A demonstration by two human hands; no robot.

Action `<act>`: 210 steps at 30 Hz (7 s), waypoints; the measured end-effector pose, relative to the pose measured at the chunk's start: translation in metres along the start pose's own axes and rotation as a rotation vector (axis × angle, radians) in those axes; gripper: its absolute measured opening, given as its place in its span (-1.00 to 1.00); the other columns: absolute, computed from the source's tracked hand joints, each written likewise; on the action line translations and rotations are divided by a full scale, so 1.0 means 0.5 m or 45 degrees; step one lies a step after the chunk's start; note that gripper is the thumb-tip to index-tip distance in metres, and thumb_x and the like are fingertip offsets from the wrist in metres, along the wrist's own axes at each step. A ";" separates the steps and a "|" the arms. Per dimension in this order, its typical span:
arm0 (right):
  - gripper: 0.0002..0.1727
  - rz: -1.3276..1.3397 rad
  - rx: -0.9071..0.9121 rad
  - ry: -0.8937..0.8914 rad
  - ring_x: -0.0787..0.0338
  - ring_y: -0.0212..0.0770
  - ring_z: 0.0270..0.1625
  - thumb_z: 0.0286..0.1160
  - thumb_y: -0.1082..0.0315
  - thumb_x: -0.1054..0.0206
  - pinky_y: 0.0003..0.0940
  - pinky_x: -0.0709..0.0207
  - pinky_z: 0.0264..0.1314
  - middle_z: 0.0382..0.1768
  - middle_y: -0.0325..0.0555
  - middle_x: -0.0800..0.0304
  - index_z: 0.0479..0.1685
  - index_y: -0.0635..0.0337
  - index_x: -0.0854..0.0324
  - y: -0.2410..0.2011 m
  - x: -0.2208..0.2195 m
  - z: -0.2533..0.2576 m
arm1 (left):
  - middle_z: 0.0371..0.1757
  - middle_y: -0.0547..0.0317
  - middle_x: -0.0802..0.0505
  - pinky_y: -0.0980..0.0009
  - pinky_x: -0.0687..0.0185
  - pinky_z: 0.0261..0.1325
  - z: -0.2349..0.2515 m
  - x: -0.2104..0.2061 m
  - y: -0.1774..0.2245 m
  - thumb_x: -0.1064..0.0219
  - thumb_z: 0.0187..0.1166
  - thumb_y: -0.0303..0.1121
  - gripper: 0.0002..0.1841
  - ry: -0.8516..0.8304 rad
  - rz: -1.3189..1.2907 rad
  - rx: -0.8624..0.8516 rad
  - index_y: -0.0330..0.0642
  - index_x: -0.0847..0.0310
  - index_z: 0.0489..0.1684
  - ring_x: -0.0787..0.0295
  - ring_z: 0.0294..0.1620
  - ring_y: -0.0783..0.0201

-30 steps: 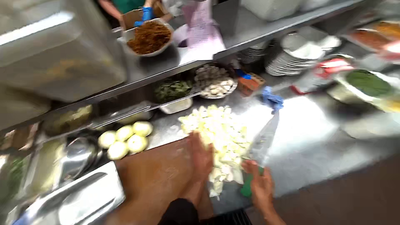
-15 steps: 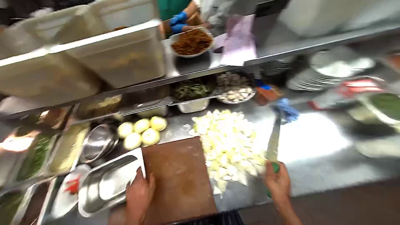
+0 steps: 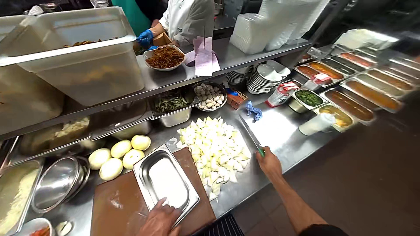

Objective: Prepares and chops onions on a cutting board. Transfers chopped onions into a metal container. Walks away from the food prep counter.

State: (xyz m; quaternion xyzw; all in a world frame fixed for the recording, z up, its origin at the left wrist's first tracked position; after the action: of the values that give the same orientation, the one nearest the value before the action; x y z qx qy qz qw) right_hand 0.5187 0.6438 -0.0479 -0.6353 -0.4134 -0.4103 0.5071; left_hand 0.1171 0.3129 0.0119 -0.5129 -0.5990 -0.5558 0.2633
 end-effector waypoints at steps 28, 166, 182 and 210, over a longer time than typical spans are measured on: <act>-0.59 -0.477 0.395 -0.233 -0.85 0.31 0.13 0.60 0.38 -0.16 0.29 -0.67 0.08 0.04 0.22 -0.85 0.42 0.04 -0.55 -0.329 0.246 0.114 | 0.87 -0.33 -0.13 -0.01 -0.04 0.89 0.416 0.044 -0.014 -0.31 0.29 0.52 0.28 0.806 -0.365 0.632 -0.41 -0.01 0.84 0.01 0.91 -0.16; 0.23 1.670 0.000 -0.824 -0.75 -0.08 0.40 -0.01 0.55 -0.68 -0.09 -0.81 0.30 0.49 0.01 -0.62 0.86 0.08 0.00 -0.353 0.061 -0.089 | 0.72 -0.10 -0.37 -0.01 -0.62 0.51 0.654 0.224 0.136 -0.71 0.12 -0.38 0.12 -0.396 -1.138 0.043 0.26 -0.05 0.83 -0.51 0.60 0.05; -0.22 0.551 0.515 -0.417 -0.36 0.06 0.77 0.44 0.36 -0.36 -0.05 -0.40 0.72 0.81 0.12 -0.19 0.78 0.00 -0.31 -0.304 0.128 0.059 | 0.61 0.12 -0.64 0.01 -0.30 0.75 0.909 0.260 0.192 -0.24 0.41 -0.63 -0.31 -0.035 -0.349 0.167 0.11 -0.52 0.64 -0.45 0.69 0.10; -0.93 0.980 0.507 -0.578 -0.55 -0.34 -0.63 0.17 0.57 -0.33 -0.29 -0.49 -0.53 -0.68 -0.24 -0.57 -0.38 0.27 -0.64 -0.264 0.144 -0.191 | 0.89 0.17 -0.27 -0.31 0.20 0.88 0.386 0.274 0.280 -0.03 0.75 0.14 -0.45 0.816 -0.171 0.263 0.43 -0.36 0.75 0.05 0.93 -0.04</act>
State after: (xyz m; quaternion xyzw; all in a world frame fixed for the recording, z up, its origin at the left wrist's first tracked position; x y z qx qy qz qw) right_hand 0.4080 0.5766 0.0743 -0.7061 -0.3189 0.0428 0.6308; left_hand 0.2473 0.5173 0.1416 -0.2422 -0.5714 -0.6412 0.4513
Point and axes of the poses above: each hand's wrist, its own z-axis towards the middle knuckle, its own x-axis out of the back of the hand, y = z × x, the point moved 9 cm from there along z, towards the middle knuckle
